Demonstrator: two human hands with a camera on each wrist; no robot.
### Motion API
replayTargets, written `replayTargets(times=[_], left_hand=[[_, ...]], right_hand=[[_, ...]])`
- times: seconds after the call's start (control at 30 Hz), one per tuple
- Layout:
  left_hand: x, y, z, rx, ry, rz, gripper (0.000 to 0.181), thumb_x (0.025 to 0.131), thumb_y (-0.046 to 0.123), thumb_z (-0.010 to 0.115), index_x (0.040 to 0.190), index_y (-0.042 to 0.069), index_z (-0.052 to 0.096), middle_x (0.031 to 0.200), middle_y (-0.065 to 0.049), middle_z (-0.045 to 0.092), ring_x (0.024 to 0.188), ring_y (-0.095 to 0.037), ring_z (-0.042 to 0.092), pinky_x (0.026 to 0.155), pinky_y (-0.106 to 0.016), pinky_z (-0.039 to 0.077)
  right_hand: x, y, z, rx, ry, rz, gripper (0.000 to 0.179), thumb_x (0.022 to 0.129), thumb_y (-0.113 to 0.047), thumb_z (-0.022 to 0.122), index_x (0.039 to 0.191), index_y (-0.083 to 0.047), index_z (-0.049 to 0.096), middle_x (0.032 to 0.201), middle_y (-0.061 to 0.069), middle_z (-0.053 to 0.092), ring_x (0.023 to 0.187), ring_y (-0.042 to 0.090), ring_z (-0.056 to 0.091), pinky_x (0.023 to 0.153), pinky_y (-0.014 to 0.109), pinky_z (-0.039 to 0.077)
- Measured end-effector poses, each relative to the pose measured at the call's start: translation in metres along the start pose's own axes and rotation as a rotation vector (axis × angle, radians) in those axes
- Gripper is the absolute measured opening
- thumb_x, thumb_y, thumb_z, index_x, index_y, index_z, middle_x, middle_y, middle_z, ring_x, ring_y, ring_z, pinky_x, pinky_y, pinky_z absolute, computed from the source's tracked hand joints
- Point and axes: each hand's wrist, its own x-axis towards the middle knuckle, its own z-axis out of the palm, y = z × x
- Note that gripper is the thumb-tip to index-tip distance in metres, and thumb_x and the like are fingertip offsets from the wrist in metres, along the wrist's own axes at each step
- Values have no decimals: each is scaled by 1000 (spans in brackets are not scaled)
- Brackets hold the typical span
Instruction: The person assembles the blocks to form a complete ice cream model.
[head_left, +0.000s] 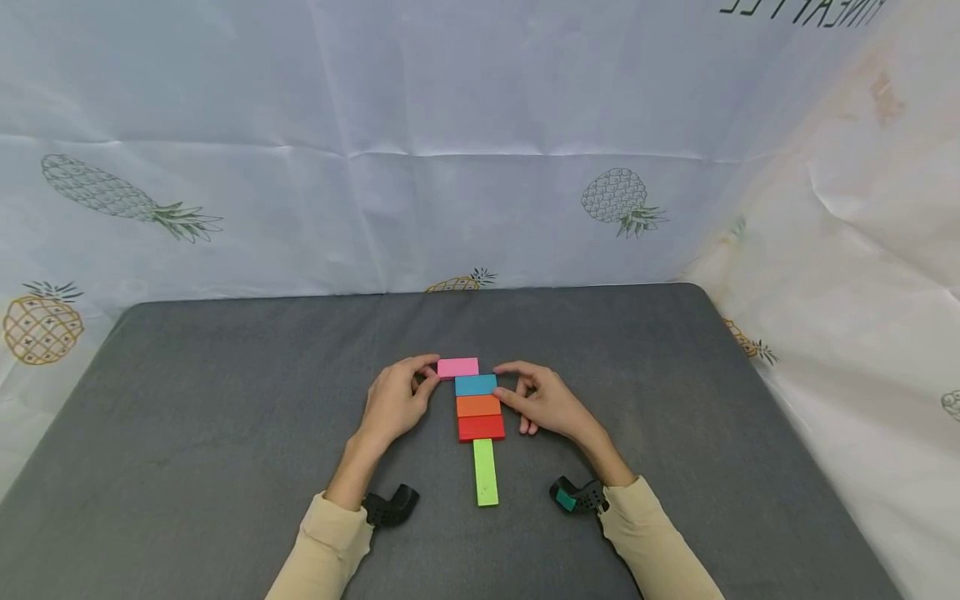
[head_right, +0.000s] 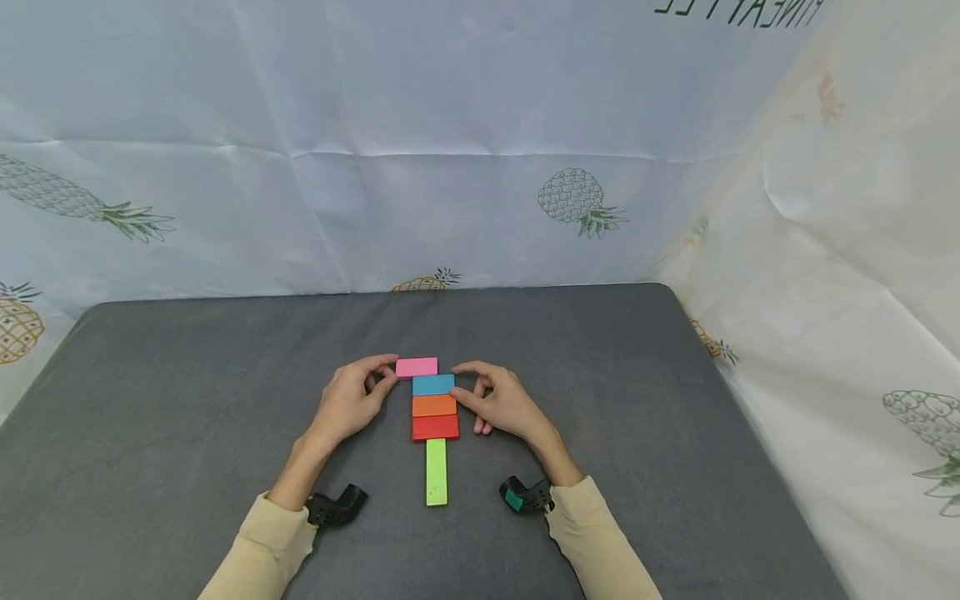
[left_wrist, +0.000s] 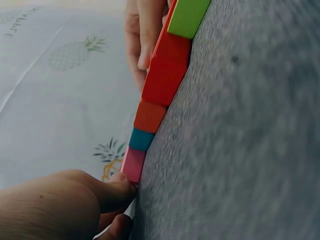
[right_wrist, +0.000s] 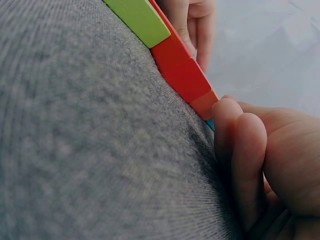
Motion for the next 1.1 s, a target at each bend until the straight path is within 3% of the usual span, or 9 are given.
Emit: replayTargets(times=[0.3,1.1], left_hand=[[1,1,9,22,48,49,29,95,11,72,124,8,73,91,-2,75,61,-8,49,70,-32,27],[1,3,19,48,100,84,28,94,14,74,122,13,76,86,-2,70,68,-13,46,70,-34,21]], right_hand=[[1,-2,1,-11,7,18,41,99,-22,69,135,-4,62,66,10,61,43,11,60,47,34,54],[1,-4,2,-14,20,24,44,98,-22,70,135,1,62,67,17,62,42,9,59,45,30,52]])
